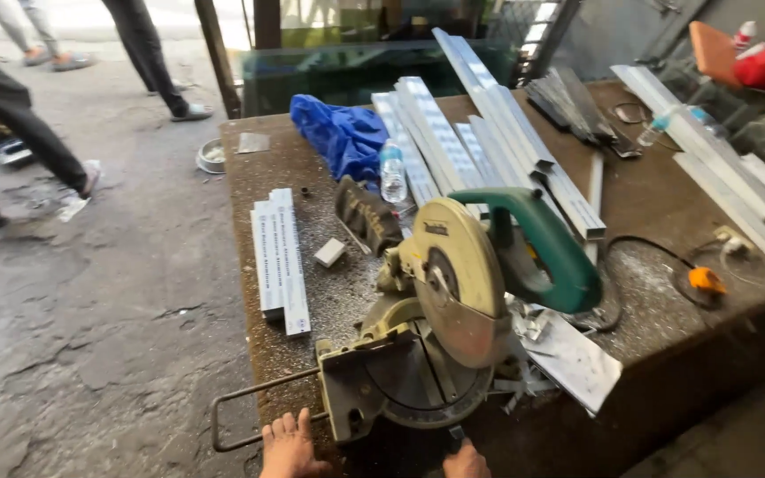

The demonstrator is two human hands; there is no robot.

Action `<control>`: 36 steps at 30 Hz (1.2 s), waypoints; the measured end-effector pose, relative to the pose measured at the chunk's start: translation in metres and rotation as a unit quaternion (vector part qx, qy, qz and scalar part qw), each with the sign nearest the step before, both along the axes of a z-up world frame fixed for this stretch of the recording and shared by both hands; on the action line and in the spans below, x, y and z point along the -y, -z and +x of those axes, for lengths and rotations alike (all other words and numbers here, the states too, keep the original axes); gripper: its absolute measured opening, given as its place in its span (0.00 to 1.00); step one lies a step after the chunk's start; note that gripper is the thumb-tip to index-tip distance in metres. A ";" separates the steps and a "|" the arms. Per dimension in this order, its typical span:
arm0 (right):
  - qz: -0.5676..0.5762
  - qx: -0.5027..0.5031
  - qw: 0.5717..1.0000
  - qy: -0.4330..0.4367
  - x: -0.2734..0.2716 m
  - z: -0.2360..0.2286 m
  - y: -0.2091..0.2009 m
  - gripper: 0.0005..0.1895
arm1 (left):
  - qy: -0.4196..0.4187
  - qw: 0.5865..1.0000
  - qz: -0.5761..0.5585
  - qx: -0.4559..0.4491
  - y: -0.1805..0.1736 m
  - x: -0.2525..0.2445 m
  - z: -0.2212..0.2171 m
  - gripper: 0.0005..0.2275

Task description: Measuring and cutting aluminum profiles using a tape measure and a miter saw.

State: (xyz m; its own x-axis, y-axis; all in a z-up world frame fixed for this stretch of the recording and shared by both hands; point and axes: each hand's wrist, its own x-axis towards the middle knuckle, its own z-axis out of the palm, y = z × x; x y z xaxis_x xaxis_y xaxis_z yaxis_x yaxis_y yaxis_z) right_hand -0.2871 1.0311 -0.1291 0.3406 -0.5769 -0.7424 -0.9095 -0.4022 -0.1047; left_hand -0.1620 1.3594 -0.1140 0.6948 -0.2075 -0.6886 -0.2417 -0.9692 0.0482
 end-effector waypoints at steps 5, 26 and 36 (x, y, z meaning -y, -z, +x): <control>0.328 0.137 0.924 0.138 0.075 0.004 -0.005 0.30 | -0.034 0.999 0.002 0.003 0.005 0.010 0.003 0.55; 0.024 0.200 0.968 0.149 0.035 -0.025 0.053 0.30 | -0.054 0.997 0.027 -0.049 -0.031 0.014 0.011 0.56; -0.034 0.344 0.888 0.304 0.005 -0.054 0.051 0.19 | -0.053 0.996 -0.012 -0.074 -0.047 0.015 0.020 0.40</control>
